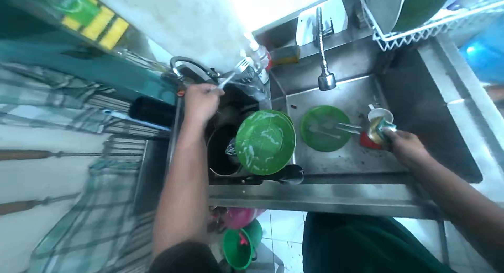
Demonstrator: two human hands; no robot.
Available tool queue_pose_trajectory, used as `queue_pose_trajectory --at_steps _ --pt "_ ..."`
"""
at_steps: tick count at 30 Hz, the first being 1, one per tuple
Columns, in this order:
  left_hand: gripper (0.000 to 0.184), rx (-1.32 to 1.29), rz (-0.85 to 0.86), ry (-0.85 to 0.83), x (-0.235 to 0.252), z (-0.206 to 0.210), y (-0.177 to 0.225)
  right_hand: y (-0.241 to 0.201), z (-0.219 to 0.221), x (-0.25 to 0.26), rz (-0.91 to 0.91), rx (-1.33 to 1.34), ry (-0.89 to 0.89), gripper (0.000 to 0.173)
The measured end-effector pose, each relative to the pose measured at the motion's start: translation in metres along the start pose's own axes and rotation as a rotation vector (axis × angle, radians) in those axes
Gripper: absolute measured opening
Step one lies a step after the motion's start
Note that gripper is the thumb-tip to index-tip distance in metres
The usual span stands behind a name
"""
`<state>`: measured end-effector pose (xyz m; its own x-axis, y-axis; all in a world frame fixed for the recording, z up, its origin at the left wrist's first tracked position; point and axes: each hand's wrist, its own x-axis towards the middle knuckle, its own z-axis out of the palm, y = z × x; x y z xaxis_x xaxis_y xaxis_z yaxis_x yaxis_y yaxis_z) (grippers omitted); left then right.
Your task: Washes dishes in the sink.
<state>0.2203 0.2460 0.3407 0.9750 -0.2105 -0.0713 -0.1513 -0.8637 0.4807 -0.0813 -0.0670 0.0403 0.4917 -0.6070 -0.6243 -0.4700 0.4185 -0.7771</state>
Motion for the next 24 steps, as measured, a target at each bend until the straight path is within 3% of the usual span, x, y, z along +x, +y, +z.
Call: queue_pose_trajectory --at_steps 8,16,24 --pt "0.034 0.549 -0.067 -0.188 0.058 0.010 0.035 0.005 -0.002 -0.005 0.017 -0.007 -0.010 0.033" --pt "0.040 0.643 -0.071 -0.189 0.077 0.050 0.059 -0.003 0.003 -0.017 0.048 -0.011 -0.026 0.034" --pt "0.038 0.640 -0.021 -0.129 0.087 0.065 0.046 -0.005 0.003 -0.017 0.049 -0.019 -0.067 0.032"
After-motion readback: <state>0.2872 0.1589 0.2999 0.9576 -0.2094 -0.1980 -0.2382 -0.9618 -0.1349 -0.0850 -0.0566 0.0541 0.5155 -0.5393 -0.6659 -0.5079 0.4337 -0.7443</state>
